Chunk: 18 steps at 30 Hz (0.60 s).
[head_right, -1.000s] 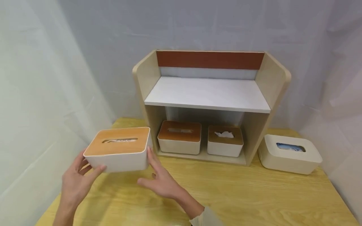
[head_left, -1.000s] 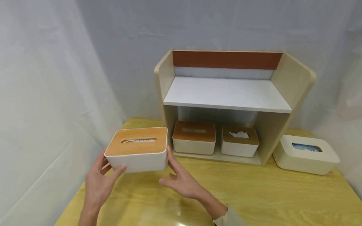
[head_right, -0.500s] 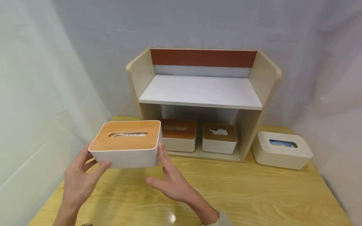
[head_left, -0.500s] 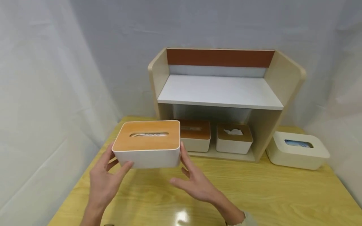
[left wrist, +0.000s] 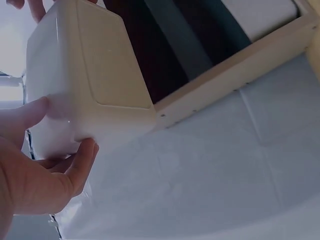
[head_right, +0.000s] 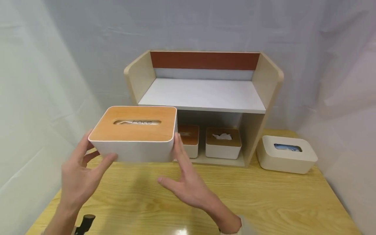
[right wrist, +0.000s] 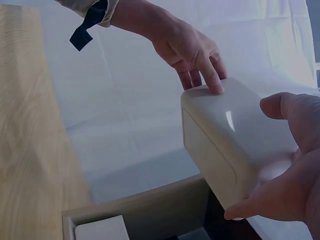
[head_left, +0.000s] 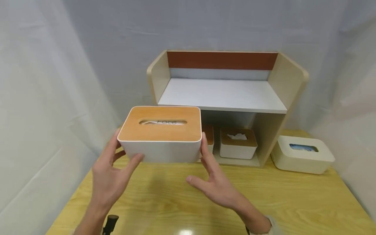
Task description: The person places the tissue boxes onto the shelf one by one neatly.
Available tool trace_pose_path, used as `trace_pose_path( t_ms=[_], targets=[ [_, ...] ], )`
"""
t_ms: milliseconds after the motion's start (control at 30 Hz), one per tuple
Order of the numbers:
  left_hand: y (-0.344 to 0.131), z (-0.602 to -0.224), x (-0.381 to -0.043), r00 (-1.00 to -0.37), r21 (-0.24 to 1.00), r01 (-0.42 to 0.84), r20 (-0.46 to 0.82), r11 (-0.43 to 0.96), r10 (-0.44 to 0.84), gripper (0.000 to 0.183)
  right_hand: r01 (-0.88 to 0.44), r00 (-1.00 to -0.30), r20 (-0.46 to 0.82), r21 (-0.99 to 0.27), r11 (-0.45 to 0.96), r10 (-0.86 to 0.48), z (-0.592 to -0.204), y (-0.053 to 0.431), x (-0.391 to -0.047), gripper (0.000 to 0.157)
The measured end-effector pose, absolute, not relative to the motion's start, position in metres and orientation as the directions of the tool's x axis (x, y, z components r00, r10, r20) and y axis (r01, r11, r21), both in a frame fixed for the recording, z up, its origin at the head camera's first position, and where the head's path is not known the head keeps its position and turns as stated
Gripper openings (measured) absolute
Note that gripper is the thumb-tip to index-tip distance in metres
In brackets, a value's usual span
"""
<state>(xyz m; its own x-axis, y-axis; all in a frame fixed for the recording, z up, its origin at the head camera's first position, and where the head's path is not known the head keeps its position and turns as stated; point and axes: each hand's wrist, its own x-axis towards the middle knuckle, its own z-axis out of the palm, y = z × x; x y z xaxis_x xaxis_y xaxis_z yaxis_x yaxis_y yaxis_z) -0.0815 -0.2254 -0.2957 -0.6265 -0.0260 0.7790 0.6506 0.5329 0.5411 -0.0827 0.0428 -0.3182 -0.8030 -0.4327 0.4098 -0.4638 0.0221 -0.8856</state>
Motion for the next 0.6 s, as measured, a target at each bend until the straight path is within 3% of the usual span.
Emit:
trace_pose_path(
  t_ms=[333, 600],
  targets=[
    [-0.199, -0.248, -0.108, -0.597, 0.487, 0.697, 0.800, 0.527, 0.050, 0.080, -0.586, -0.766, 0.529, -0.808, 0.059, -0.364, -0.280, 0.067, -0.097, 0.107],
    [-0.184, -0.227, -0.136, -0.597, 0.489, 0.723, 0.798, 0.488, 0.084, 0.070, -0.577, -0.795, 0.520, -0.807, 0.125, -0.314, -0.256, 0.083, -0.114, 0.103]
  ],
)
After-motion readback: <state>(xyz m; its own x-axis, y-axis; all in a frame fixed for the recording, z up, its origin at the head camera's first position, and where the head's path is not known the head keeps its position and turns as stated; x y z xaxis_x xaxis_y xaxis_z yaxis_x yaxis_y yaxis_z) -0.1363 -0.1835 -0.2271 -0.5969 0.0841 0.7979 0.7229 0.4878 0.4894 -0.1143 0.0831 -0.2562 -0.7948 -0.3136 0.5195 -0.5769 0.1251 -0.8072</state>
